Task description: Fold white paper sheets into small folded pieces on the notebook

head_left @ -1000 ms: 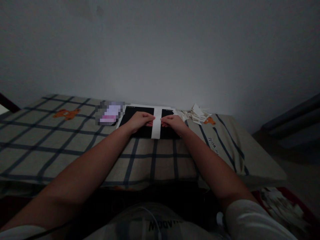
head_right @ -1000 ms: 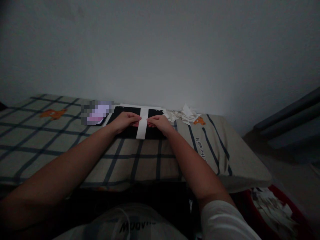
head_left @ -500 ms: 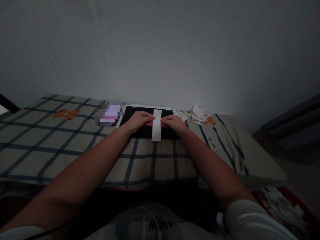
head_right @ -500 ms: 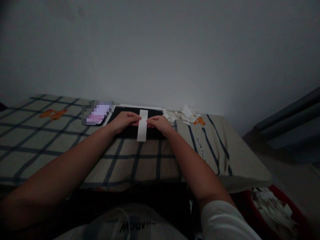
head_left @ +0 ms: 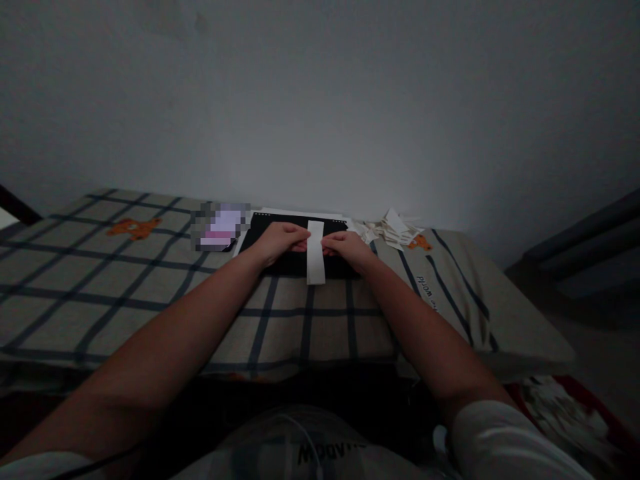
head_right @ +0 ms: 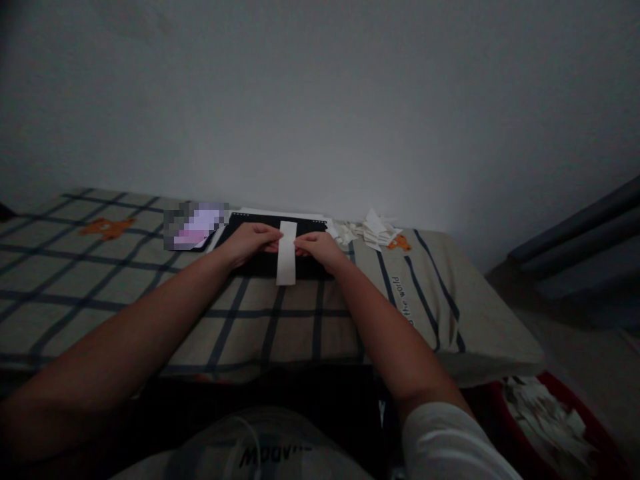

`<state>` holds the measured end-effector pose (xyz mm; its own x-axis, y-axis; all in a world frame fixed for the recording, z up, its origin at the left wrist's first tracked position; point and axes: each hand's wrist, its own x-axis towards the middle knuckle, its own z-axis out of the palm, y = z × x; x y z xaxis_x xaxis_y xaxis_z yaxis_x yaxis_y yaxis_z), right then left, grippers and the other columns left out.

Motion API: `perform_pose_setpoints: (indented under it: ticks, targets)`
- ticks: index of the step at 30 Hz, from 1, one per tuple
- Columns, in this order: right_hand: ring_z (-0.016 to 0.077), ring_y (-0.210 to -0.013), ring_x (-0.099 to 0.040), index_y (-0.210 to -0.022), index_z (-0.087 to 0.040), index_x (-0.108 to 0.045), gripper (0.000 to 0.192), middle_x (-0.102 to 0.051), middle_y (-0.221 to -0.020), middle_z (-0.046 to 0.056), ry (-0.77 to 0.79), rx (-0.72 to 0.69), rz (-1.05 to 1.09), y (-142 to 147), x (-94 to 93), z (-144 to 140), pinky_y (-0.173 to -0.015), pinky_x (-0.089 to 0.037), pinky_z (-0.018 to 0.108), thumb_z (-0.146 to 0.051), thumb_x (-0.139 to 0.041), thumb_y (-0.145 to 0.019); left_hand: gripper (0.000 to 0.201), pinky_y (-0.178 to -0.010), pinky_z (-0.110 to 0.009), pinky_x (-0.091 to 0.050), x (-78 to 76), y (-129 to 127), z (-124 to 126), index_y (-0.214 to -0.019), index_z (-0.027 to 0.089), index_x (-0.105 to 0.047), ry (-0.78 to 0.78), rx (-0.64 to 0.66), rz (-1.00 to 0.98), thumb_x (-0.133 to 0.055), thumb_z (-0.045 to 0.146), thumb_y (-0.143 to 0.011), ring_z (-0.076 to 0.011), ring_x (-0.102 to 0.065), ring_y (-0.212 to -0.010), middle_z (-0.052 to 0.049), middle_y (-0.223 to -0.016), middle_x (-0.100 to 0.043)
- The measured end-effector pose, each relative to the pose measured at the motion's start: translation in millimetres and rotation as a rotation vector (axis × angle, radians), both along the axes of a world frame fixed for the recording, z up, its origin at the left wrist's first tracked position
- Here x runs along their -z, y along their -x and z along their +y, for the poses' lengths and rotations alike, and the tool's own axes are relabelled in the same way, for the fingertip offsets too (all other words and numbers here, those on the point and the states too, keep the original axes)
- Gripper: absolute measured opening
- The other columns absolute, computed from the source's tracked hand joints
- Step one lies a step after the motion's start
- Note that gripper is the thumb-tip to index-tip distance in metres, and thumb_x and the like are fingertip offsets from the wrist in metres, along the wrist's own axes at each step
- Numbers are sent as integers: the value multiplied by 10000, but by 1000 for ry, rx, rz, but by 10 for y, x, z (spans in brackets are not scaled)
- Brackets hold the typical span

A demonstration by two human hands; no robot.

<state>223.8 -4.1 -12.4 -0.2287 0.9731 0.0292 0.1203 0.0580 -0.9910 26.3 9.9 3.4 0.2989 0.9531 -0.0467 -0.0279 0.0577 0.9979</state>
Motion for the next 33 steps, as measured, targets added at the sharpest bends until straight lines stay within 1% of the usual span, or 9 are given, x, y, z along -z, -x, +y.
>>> perform_pose_setpoints:
  ticks: [5, 10, 14, 19, 25, 30, 33]
  targets:
    - [113, -648, -613, -749, -157, -721, 125, -701, -702, 36, 15, 27, 50, 12, -12, -10, -624, -470, 245, -281, -702, -738, 77, -730, -260, -539, 24, -13, -1, -723, 119, -713, -13, -12, 1, -750, 185, -709, -102, -641, -636, -45, -700, -705]
    - [117, -646, -608, -768, -165, -738, 96, -707, -707, 36, -8, 10, 6, 5, -26, -21, -635, -475, 256, -248, -698, -739, 125, -738, -272, -546, 32, -12, 8, -740, 116, -721, 22, 3, -6, -763, 228, -701, -120, -654, -661, -63, -722, -713]
    - [108, -651, -609, -786, -165, -741, 101, -713, -720, 32, -2, -11, 5, 5, -20, -23, -638, -475, 244, -242, -690, -745, 108, -742, -274, -542, 41, 0, 32, -726, 126, -715, -4, 5, -1, -756, 226, -713, -115, -646, -656, -54, -708, -707]
    - [109, -658, -620, -759, -162, -733, 87, -710, -716, 31, 45, 19, 69, 9, 1, 0, -646, -484, 243, -238, -702, -729, 89, -731, -275, -538, 46, -20, 18, -667, 133, -694, -47, -43, 22, -745, 190, -714, -109, -633, -642, -40, -679, -692]
    - [104, -637, -605, -769, -159, -734, 84, -701, -696, 20, 9, 11, 33, 4, -24, -15, -635, -480, 240, -216, -680, -738, 108, -728, -257, -534, 31, -12, 14, -779, 118, -723, 18, -13, -20, -741, 216, -739, -108, -647, -674, -57, -736, -710]
    - [104, -634, -606, -761, -167, -737, 72, -710, -716, 29, 20, 3, 50, 16, -22, -18, -641, -480, 248, -221, -702, -729, 104, -729, -252, -529, 23, -4, 22, -752, 116, -710, -8, -49, -7, -752, 208, -726, -103, -636, -659, -50, -720, -701]
    - [108, -649, -616, -771, -169, -739, 76, -714, -732, 35, 24, -11, 51, 8, -10, -5, -638, -476, 247, -226, -703, -735, 96, -704, -256, -533, 29, -18, 20, -708, 124, -690, -53, -118, 12, -744, 203, -719, -105, -623, -630, -34, -680, -680]
